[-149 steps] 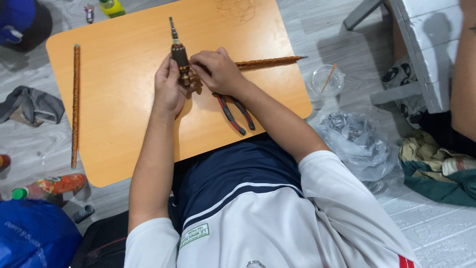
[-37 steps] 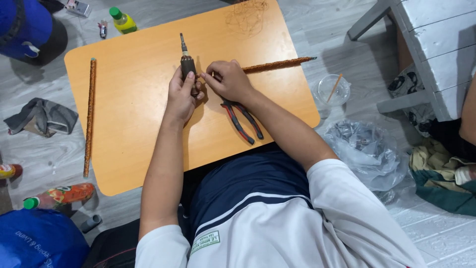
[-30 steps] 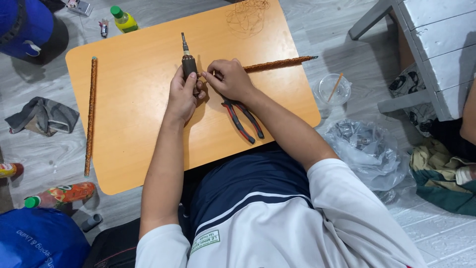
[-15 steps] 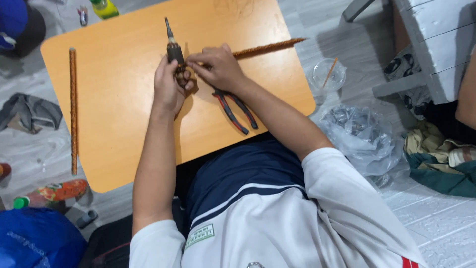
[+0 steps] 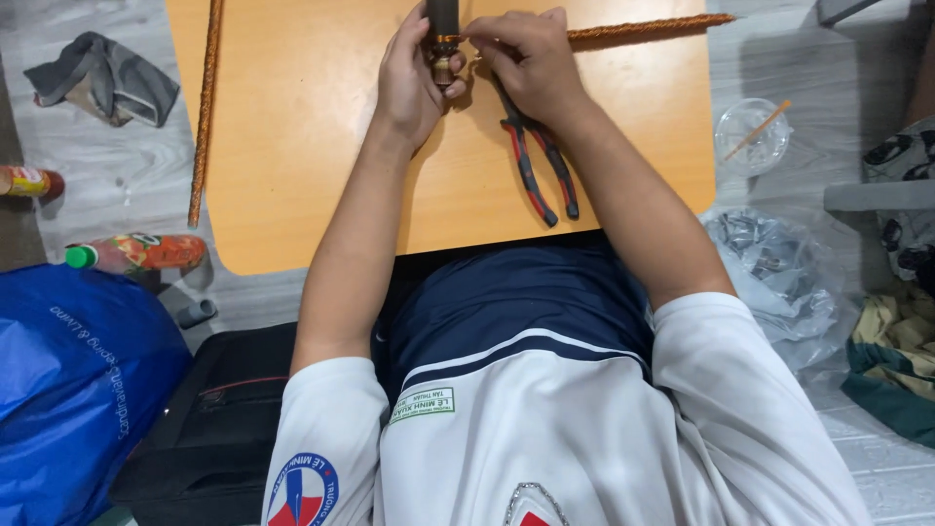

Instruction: Winding and adjusting copper wire on a motor armature using a small tool and pliers.

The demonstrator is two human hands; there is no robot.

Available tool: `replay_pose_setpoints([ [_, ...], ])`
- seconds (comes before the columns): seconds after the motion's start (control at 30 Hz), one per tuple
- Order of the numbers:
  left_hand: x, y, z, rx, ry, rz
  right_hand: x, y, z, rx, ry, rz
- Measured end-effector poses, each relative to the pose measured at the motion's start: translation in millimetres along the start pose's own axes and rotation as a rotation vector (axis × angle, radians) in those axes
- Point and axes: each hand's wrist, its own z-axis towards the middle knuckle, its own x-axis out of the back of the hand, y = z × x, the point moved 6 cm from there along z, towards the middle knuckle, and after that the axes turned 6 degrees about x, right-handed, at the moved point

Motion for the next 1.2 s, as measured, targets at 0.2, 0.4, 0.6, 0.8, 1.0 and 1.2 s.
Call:
replay_pose_setpoints([
  [0.2, -19.7, 13.0, -14.3, -0.058, -0.085, 0.076, 8.3, -18.9, 10.8, 0.159, 0.03, 0.107],
  [0.4, -19.6, 14.1, -15.3, -0.063, -0.014, 0.054, 6.5, -15.0, 5.8, 0.087, 0.059, 0.185],
  [0.6, -8.7, 6.1, -9.9, -0.043, -0.071, 0.064, 10.3, -20.0, 5.4, 0.078, 0.068, 0.233],
  [0.8, -4.1, 6.5, -7.7, -0.078, -0.149, 0.085, 2.6, -0.2, -8.3, 0.045, 0.055, 0.183],
  [1.0, -3.5, 7.8, -5.3, -0.114, -0.131, 0.071, 10.5, -15.1, 3.2, 0.097, 0.055, 0.228],
  [1.2, -11.4, 10.7, -8.9, -0.107, -0.115, 0.041, 15.7, -25.0, 11.7, 0.107, 0.04, 0.221],
])
